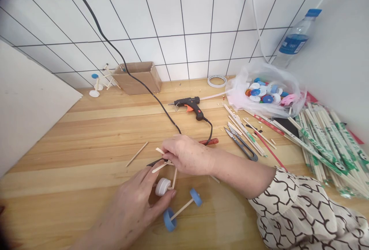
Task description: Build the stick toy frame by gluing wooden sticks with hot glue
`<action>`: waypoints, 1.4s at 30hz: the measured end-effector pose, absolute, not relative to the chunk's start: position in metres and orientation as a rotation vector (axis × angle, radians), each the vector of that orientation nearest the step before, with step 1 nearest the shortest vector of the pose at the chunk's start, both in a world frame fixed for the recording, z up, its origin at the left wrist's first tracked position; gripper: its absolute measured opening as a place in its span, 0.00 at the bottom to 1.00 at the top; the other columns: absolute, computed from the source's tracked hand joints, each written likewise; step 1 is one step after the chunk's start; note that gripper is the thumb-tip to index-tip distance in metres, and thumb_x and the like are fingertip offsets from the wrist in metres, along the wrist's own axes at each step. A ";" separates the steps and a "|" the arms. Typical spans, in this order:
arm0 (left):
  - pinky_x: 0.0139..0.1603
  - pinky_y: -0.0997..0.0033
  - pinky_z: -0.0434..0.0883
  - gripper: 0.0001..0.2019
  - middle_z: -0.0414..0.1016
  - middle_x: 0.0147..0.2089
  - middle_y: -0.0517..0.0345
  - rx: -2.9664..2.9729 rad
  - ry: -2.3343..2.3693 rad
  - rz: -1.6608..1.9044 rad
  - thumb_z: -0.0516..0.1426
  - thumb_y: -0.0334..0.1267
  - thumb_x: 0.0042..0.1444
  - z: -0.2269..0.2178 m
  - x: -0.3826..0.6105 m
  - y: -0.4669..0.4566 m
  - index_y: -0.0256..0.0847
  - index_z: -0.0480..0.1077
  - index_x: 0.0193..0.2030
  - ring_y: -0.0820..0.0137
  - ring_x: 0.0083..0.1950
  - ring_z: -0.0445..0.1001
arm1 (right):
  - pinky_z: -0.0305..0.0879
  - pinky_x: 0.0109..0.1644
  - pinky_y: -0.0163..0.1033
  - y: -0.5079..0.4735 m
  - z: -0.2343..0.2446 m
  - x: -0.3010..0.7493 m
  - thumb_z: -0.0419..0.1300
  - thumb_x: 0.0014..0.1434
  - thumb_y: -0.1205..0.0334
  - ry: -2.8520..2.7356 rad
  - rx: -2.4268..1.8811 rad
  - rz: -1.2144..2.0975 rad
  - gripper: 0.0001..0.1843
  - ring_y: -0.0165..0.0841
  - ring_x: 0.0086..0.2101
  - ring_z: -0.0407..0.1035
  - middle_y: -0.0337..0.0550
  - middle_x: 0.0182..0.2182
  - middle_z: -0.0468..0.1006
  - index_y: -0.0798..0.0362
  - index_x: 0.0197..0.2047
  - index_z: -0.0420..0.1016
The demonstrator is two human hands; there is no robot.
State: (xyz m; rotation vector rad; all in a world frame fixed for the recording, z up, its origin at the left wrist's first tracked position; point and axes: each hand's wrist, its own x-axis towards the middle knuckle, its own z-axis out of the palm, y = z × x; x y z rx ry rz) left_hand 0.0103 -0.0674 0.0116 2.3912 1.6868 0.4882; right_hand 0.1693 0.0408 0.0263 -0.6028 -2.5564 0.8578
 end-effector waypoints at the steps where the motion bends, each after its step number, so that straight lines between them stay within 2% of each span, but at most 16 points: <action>1: 0.37 0.62 0.75 0.20 0.75 0.38 0.50 2.392 1.685 0.491 0.56 0.39 0.52 0.012 0.010 -0.067 0.36 0.64 0.52 0.61 0.37 0.75 | 0.57 0.34 0.35 0.041 0.026 0.169 0.50 0.60 0.71 -2.558 -0.603 0.859 0.09 0.29 0.28 0.58 0.38 0.24 0.66 0.54 0.28 0.63; 22: 0.38 0.61 0.75 0.20 0.75 0.39 0.50 2.355 1.693 0.467 0.56 0.39 0.53 0.011 0.011 -0.067 0.37 0.64 0.53 0.60 0.39 0.75 | 0.57 0.34 0.34 0.040 0.025 0.170 0.50 0.60 0.71 -2.570 -0.619 0.880 0.09 0.29 0.28 0.59 0.38 0.25 0.66 0.54 0.28 0.62; 31: 0.39 0.59 0.75 0.21 0.75 0.40 0.48 2.368 1.683 0.461 0.56 0.39 0.53 0.009 0.010 -0.068 0.34 0.63 0.54 0.59 0.40 0.75 | 0.57 0.35 0.35 0.040 0.027 0.170 0.50 0.60 0.72 -2.587 -0.620 0.882 0.09 0.29 0.28 0.58 0.38 0.24 0.65 0.54 0.28 0.62; 42: 0.38 0.61 0.75 0.22 0.75 0.40 0.49 2.357 1.682 0.475 0.56 0.40 0.53 0.010 0.011 -0.067 0.35 0.62 0.54 0.61 0.39 0.75 | 0.58 0.36 0.35 0.041 0.025 0.170 0.49 0.60 0.71 -2.595 -0.612 0.868 0.09 0.30 0.29 0.58 0.39 0.25 0.66 0.54 0.28 0.62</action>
